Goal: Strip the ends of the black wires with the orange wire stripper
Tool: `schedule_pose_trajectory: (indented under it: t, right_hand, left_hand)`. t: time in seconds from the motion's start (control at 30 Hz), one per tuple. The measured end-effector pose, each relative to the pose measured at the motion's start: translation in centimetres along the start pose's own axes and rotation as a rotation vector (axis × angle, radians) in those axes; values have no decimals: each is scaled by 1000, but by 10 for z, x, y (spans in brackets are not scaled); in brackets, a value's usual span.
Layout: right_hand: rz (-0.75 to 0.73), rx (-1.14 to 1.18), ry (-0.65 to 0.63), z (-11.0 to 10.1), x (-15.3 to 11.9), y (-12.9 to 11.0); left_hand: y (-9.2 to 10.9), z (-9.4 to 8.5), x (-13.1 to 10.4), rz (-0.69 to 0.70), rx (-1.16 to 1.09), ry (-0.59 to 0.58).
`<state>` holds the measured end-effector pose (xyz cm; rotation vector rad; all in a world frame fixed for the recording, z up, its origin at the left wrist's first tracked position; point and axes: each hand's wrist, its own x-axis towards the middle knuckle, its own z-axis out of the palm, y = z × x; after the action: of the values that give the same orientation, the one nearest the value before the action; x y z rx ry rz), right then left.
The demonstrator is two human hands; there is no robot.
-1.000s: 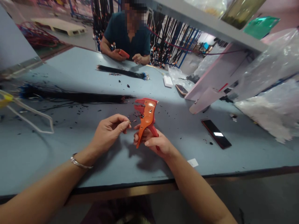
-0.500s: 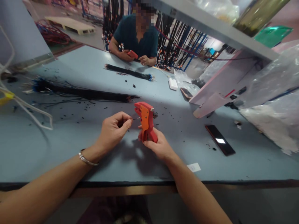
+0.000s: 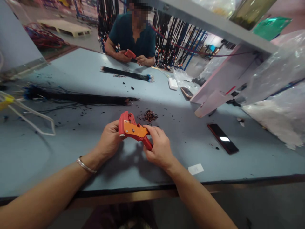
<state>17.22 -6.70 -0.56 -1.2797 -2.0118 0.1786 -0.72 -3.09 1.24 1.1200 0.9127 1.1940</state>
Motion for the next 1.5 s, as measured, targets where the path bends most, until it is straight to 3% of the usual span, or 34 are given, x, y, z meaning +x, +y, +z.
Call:
schedule_pose_trajectory:
  t: [0.2, 0.43, 0.6, 0.93, 1.27, 1.5]
  right_hand:
    - [-102, -134, 78, -3, -2, 1]
    - [-152, -155, 129, -7, -2, 1]
    - [-184, -180, 159, -9, -1, 0]
    - [-188, -263, 181, -7, 0, -1]
    - [-200, -263, 171, -7, 1, 2]
    - [-141, -323, 119, -2, 1, 7]
  left_hand:
    - [13, 7, -2, 7, -67, 22]
    - [16, 3, -2, -14, 10, -90]
    - [18, 5, -2, -33, 2, -105]
    - [6, 3, -3, -33, -44, -121]
    - [-5, 5, -1, -58, -226, -118]
    - [-13, 2, 3, -46, -128, -111]
